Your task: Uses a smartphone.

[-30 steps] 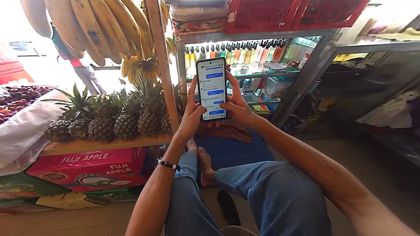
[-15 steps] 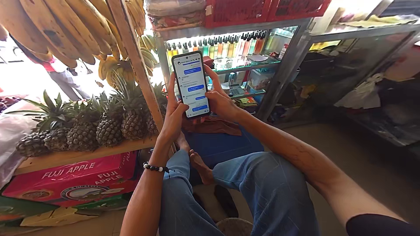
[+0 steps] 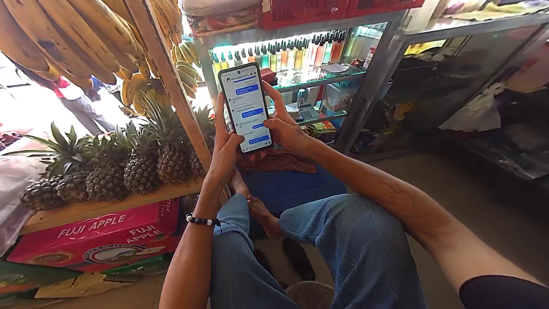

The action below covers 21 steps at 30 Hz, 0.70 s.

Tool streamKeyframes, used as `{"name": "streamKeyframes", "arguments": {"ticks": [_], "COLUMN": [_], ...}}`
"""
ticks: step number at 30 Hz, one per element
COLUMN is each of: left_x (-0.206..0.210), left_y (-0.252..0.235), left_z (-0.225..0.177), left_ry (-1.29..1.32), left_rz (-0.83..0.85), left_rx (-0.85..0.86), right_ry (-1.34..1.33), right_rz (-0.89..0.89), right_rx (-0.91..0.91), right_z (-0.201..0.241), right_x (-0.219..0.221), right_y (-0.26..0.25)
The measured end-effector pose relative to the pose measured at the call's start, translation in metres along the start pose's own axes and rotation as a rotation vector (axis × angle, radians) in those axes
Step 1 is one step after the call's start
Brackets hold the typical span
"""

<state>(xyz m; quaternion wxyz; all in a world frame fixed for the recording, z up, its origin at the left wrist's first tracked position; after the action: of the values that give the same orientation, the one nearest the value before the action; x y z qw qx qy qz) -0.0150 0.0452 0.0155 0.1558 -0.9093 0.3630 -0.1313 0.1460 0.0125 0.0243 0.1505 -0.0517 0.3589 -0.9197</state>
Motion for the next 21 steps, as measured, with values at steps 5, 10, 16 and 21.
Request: {"name": "streamKeyframes", "arguments": {"ticks": [5, 10, 16, 21], "left_x": [0.0, 0.003, 0.005, 0.005], "left_y": [-0.001, 0.0, -0.001, 0.0], "left_z": [0.002, 0.002, 0.003, 0.003], "left_ry": [-0.035, -0.01, -0.014, -0.036], "left_rz": [0.007, 0.006, 0.011, 0.003], "left_rx": [0.017, -0.019, -0.018, -0.019], "right_ry": [0.018, 0.006, -0.018, 0.02], "right_rz": [-0.013, 0.003, 0.004, 0.012], "right_rx": [0.002, -0.005, -0.028, 0.002], "right_z": [0.001, 0.0, -0.003, 0.003], "right_x": [-0.002, -0.005, -0.009, -0.006], "right_y": [0.002, 0.004, 0.005, 0.007]}}
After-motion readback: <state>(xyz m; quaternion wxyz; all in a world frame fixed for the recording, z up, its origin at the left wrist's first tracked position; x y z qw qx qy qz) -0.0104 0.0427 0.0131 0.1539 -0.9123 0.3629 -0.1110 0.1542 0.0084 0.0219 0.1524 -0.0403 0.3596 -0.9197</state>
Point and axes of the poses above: each hand's wrist, its own y-axis away from the middle knuckle, its own x-axis out of the palm, z = x × y, the point moved 4 cm from there along -y, towards the middle knuckle, and after that the axes turned 10 degrees about -x, right-handed, at the moved point
